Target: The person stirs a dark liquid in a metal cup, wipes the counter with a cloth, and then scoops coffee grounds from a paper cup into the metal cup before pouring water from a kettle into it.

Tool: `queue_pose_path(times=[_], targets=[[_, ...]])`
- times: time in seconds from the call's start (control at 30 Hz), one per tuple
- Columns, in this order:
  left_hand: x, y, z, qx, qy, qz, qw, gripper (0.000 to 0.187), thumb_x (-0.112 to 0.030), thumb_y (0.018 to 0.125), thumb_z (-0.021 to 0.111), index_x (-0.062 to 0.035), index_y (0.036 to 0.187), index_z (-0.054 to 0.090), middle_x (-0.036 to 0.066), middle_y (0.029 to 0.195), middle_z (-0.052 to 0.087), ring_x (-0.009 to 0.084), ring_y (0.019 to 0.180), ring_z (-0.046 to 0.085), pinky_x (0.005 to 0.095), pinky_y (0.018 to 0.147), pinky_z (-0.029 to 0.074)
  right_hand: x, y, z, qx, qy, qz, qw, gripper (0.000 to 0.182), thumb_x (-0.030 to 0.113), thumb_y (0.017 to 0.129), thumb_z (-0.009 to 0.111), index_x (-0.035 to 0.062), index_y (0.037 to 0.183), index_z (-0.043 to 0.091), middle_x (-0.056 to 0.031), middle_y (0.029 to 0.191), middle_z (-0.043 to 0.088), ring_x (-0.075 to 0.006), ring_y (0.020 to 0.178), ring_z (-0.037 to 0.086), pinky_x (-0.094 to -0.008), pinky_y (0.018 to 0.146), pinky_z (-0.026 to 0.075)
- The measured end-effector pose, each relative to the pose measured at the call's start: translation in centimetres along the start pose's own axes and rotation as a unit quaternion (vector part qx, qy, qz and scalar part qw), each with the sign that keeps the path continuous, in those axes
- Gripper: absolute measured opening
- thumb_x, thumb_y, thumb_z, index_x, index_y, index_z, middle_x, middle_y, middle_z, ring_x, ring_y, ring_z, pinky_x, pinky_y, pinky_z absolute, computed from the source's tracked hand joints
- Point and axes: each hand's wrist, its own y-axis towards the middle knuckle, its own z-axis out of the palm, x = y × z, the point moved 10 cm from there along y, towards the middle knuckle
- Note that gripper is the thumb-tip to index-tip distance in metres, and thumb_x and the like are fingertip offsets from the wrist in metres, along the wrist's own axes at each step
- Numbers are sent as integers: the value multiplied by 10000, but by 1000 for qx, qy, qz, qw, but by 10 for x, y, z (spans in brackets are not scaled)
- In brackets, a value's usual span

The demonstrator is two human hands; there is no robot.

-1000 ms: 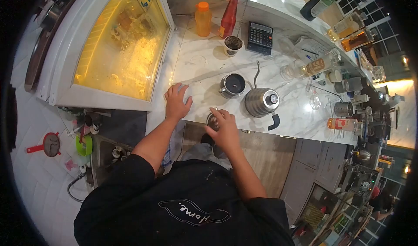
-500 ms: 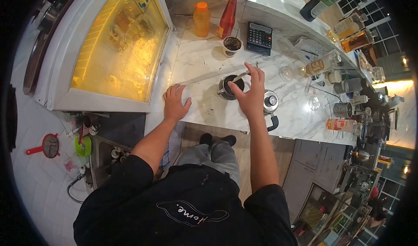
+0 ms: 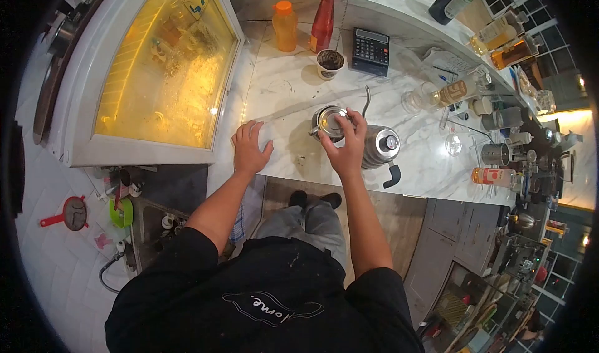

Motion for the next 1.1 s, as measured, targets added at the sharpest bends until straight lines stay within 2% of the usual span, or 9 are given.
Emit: queue_pose_path(times=[0.17,0.27,0.47,0.67,0.77,0.87,0.97,1.0,1.1], targets=[[0,1,1,10,6,-4,1000,654,-287,847,772,-103,1431,542,145,1437,512,347,1360,439,504,1137,326,1,2,7,37,27,26,999,548,114,796,888,54,1295,672,-185,1466,502,-345,1310,567,-403,1047,522],[1,1,2,10,5,-2,1000,651,-287,848,771,-103,1430,545,146,1436,511,346,1362,437,501,1138,323,-5,2,12,45,26,40,998,574,185,783,911,64,1294,680,-190,1473,510,-366,1295,563,-434,1054,498],[0,1,0,5,3,1,1000,650,-287,843,774,-103,1425,550,145,1437,512,348,1363,435,504,1138,319,-4,10,13,59,25,50,997,562,236,789,916,88,1285,697,-183,1447,546,-358,1300,563,-428,1052,500],[1,1,1,12,1,-2,1000,650,-287,840,776,-99,1421,553,146,1436,512,352,1364,434,509,1134,321,-7,-1,6,30,-3,56,998,545,249,793,918,91,1271,709,-184,1460,537,-361,1302,563,-425,1057,500],[0,1,-1,3,-3,1,1000,646,-287,840,776,-100,1417,555,149,1431,516,354,1363,437,511,1135,322,-9,-3,7,42,7,75,996,613,255,790,919,109,1333,677,-199,1486,514,-376,1341,535,-442,1082,481],[0,0,-2,-4,-3,9,1000,644,-287,837,778,-104,1414,557,151,1426,519,356,1357,444,513,1131,327,13,-6,-8,17,-29,55,998,735,256,793,915,119,1438,592,-229,1510,484,-409,1381,495,-474,1112,452],[-1,0,-4,-16,0,10,1000,614,-304,836,771,-100,1386,589,154,1411,535,368,1344,451,518,1126,338,36,-24,-27,26,-160,40,986,820,257,806,901,102,1508,506,-257,1525,459,-443,1400,464,-503,1139,421],[-3,1,-4,-14,-2,11,1000,616,-305,835,771,-103,1387,589,154,1411,535,368,1344,452,518,1125,339,36,-32,-34,33,-134,71,988,812,259,824,884,62,1506,489,-267,1524,457,-457,1396,461,-511,1144,413],[-2,1,-5,-16,-3,9,1000,620,-306,832,776,-110,1389,587,153,1407,538,362,1343,456,519,1123,340,35,-56,-67,27,-117,93,988,792,246,834,875,42,1495,489,-268,1522,459,-452,1399,459,-507,1146,406]])
